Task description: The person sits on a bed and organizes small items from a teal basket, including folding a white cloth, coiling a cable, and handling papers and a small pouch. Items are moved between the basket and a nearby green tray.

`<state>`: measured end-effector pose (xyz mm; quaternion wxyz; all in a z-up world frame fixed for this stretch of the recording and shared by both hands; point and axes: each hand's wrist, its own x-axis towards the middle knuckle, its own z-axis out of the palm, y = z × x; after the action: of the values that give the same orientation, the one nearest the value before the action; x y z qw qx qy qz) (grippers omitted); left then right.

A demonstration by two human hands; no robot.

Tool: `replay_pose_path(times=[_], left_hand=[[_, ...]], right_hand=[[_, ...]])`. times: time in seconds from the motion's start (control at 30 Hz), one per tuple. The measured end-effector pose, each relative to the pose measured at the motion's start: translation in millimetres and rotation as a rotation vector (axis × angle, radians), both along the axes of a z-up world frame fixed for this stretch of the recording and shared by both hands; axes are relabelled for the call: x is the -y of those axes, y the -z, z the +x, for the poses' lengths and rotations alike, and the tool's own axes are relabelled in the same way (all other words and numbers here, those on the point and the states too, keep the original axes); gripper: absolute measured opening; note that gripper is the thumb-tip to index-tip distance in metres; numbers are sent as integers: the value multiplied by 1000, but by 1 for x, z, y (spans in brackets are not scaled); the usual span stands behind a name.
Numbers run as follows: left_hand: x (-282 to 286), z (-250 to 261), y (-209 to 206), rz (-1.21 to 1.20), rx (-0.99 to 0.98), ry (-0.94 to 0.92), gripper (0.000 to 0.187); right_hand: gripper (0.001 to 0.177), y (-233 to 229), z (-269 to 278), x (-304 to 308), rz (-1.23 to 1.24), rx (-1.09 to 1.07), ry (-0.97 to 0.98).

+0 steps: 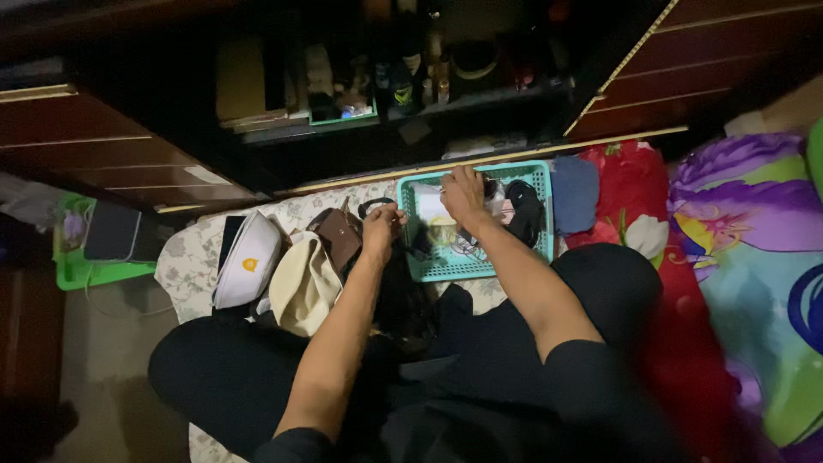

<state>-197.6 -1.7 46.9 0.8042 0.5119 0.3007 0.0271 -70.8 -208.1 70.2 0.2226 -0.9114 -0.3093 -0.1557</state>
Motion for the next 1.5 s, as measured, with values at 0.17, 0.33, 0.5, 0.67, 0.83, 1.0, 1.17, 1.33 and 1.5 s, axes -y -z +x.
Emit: replay_pose_path(times=[0.17,0.33,0.5,0.67,0.83,1.0,1.17,1.33,1.5], left_hand=[[-2,0,1,18,17,-6,25],[12,3,-36,398,190,12,34],[33,10,-106,640,345,55,55],[56,8,-137,521,356,328,57],[69,3,-128,433,568,403,61],[73,-1,-133,235,501,343,59],[83,-1,-149,224,461,294,46],[108,-6,-161,187,482,73,39],[113,-21,-176,261,376,59,41]], right_hand=[[24,-27,30,8,196,-442,23],[27,-76,36,32,443,-472,-87],[26,-121,11,46,503,-575,-224],[36,-121,-26,30,926,-936,-239],[58,-107,-41,31,1190,-1010,-394],[60,-118,-45,41,1056,-1171,-89],[28,-125,-58,33,995,-1015,-117],[26,-139,-74,26,695,-503,61],[37,-158,-86,28,850,-521,8]])
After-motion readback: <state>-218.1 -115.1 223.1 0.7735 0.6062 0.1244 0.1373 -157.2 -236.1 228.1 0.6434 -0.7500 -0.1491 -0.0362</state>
